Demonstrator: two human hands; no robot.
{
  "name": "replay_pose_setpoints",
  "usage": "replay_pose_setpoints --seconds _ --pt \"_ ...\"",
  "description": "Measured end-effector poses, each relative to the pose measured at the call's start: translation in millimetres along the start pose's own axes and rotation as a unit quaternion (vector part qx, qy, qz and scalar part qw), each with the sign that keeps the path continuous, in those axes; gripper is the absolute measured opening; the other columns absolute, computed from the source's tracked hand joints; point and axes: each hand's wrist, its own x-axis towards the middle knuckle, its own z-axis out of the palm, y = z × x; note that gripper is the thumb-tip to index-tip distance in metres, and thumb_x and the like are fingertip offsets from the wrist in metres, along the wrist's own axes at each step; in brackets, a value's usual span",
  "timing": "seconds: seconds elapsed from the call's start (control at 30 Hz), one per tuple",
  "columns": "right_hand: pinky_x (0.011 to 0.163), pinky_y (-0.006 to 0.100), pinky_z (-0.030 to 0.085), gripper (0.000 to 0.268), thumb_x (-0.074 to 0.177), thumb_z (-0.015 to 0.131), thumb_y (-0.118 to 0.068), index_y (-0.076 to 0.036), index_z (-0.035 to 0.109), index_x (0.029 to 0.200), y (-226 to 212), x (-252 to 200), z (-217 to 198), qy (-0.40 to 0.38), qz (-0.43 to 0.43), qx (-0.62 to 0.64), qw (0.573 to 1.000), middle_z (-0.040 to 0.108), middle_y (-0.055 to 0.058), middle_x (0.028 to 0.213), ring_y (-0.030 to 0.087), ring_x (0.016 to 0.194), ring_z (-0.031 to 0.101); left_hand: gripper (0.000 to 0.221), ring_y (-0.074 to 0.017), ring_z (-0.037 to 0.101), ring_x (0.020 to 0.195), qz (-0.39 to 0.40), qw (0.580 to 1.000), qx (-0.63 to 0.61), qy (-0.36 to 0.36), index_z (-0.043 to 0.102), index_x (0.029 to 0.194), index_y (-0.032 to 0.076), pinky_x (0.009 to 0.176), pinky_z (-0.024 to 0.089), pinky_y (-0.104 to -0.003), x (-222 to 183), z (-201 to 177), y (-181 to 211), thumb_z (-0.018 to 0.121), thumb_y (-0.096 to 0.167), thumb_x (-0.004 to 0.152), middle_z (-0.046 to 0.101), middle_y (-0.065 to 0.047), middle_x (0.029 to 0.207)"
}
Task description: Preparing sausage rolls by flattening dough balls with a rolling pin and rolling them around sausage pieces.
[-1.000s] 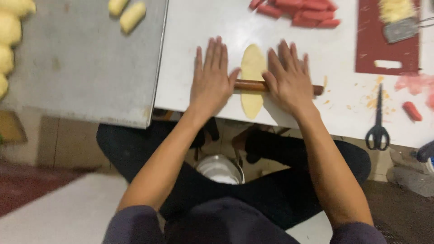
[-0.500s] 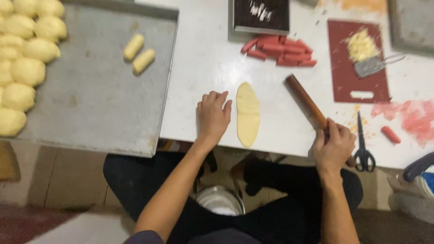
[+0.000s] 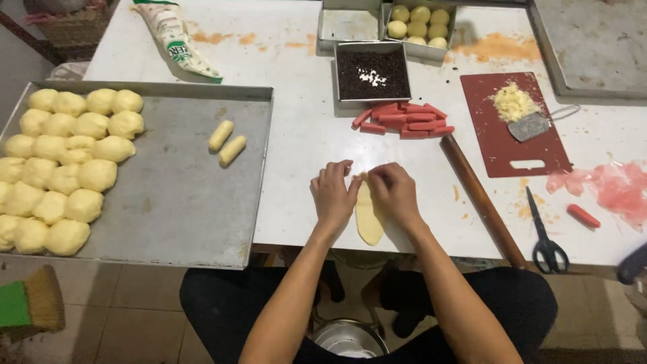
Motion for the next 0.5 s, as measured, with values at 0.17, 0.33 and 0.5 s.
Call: replay_pose_setpoints --seconds 0.17,0.33,0.5 --pt "0.094 0.042 0.045 0.025 0.087 0.068 -0.024 -0.008 0.069 0.106 -16 -9 -29 -0.027 -0.038 -0.049 0.998 0.057 0.014 0.120 0.035 0.114 0.053 0.017 -0.0238 0.049 0.101 0.020 1.000 -0.009 -0.016 0.066 0.098 0.013 0.091 0.033 -0.042 -6 -3 7 0.061 0.028 0.092 0.050 -0.001 0.100" --pt "0.077 0.042 0.053 0.012 0.090 0.064 -0.015 -0.005 0.067 0.096 -40 -33 -72 -0.117 0.035 0.214 0.969 0.070 0.013 0.082 0.028 0.082 0.068 0.013 -0.0276 0.068 0.088 0.020 0.946 -0.315 -0.078 0.065 0.098 0.011 0.086 0.049 -0.042 -27 -18 3 0.067 0.021 0.090 0.070 -0.009 0.086" --pt "0.083 0.039 0.052 0.013 0.087 0.064 -0.016 -0.005 0.070 0.092 -89 -67 -129 -0.141 0.013 0.222 0.965 0.072 0.009 0.080 0.021 0.082 0.067 0.016 -0.0195 0.066 0.083 0.029 0.916 -0.371 -0.150 0.071 0.094 0.009 0.089 0.048 -0.043 -73 -81 48 0.071 0.021 0.085 0.071 -0.008 0.081"
